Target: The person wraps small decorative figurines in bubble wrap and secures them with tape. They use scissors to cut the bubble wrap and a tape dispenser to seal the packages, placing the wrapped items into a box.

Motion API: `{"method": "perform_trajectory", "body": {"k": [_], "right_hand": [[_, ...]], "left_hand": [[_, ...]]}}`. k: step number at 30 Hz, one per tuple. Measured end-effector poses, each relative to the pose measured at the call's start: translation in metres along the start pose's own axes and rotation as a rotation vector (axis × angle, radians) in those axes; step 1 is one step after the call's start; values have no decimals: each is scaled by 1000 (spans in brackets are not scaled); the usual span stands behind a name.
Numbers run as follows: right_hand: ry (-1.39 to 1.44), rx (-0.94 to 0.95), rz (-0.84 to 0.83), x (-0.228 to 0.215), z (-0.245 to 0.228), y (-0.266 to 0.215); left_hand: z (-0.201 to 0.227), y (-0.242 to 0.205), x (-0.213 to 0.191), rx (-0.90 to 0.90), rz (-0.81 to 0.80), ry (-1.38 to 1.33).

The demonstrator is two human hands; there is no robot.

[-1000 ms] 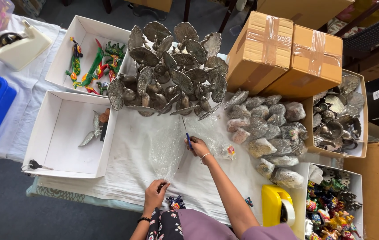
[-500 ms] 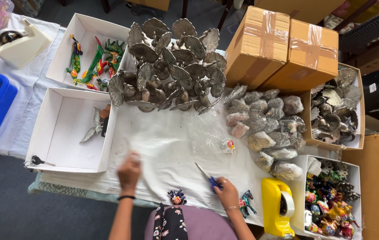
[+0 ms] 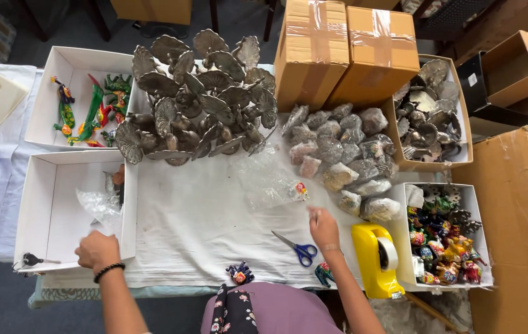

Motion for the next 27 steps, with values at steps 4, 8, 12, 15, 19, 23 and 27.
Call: {"method": "perform_trajectory", "body": {"k": [4,8,12,15,19,23,27], "right_hand": [[148,-74,189,31,11,65],[139,320,-139,56,24,93],[112,189,-87,70,31,88],[323,259,-52,44,-16,68],[308,206,25,29,-32,56],[248,104,214,2,-46,57],[362,-51,-88,-20,-72,90]], "left_hand": [[37,-53,-24,27,577,-328],[74,-96,-50,-16,591,-260],[120,-108,-25,293,601,-587],[210,-173,15,1039,208,-773],[271,-262,-4,1381,-62,-634],[281,-267,51,1406,-31,-405],[266,-270,68,1533,28,-298]]}}
Point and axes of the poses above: each hand's wrist, its own y-axis towards the middle knuckle, its own x-axis out of the palm, z = x × y, the point moved 2 cm from there along y, towards the middle knuckle
